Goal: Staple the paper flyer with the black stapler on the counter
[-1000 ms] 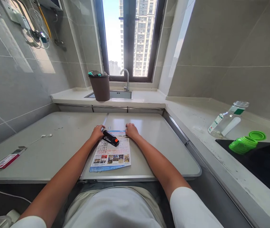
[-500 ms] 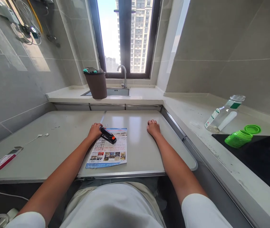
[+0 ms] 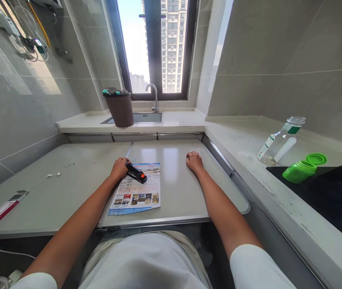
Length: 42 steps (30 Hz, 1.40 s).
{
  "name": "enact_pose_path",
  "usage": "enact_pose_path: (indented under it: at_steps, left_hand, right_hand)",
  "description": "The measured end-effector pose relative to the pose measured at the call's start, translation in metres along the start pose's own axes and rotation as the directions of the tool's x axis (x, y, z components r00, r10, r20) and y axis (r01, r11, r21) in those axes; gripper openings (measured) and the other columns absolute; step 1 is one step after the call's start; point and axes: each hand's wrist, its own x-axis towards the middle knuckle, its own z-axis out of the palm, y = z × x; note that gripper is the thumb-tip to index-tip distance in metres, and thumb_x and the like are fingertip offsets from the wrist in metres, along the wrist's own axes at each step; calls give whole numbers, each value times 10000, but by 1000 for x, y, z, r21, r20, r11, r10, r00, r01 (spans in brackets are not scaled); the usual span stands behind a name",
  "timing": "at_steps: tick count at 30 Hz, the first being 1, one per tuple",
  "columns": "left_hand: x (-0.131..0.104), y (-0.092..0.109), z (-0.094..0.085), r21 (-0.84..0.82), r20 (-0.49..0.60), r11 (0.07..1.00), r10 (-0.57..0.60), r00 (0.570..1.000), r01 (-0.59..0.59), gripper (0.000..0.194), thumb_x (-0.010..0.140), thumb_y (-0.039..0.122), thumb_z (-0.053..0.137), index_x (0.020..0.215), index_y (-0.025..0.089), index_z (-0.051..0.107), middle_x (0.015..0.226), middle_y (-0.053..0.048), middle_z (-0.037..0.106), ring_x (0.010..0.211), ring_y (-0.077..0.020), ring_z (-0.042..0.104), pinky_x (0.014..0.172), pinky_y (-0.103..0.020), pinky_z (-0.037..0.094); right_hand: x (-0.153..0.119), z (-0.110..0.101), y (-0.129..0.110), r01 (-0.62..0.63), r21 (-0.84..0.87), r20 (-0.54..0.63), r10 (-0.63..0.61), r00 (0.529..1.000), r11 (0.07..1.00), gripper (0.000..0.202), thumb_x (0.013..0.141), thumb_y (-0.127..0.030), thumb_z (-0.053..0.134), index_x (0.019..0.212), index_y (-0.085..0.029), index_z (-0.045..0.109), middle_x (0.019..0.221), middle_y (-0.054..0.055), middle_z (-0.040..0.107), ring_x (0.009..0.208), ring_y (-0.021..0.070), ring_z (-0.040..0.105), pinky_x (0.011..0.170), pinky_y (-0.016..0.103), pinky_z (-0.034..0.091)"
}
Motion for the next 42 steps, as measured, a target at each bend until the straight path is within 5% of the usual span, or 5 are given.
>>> enact_pose_path:
  at_steps: [22, 34, 42]
  left_hand:
    - [-1, 1, -1, 1, 5, 1000, -6, 1000, 6, 332, 1059, 283, 429, 1234, 191, 696, 1288, -186, 631, 1218, -335, 580, 1042, -413, 457]
    - [-2, 3, -3, 5, 20, 1000, -8, 1000, 8, 347, 1036, 241, 436, 1255, 171, 696, 1285, -208, 634, 1219, -357, 583, 1024, -447, 472]
    - [-5, 6, -4, 39, 36, 999, -10, 999, 9, 324, 1003, 216, 507, 1282, 174, 669, 1305, -189, 620, 1240, -343, 572, 1026, -407, 458]
  right_hand:
    - [-5, -3, -10, 11, -48, 5, -10, 1000, 999, 297, 964, -161, 502, 1146, -193, 734, 1244, 155, 666, 1223, 300, 557, 981, 380, 448]
    - [-16, -4, -45, 150, -7, 8, -150, 989, 989, 154, 984, -215, 531, 1000, -198, 683, 1118, 131, 694, 1128, 271, 580, 953, 351, 446]
    - [-26, -7, -82, 379, 107, 46, -385, 922, 919, 184, 1024, -316, 567, 885, -212, 628, 921, 60, 686, 931, 212, 594, 798, 293, 412]
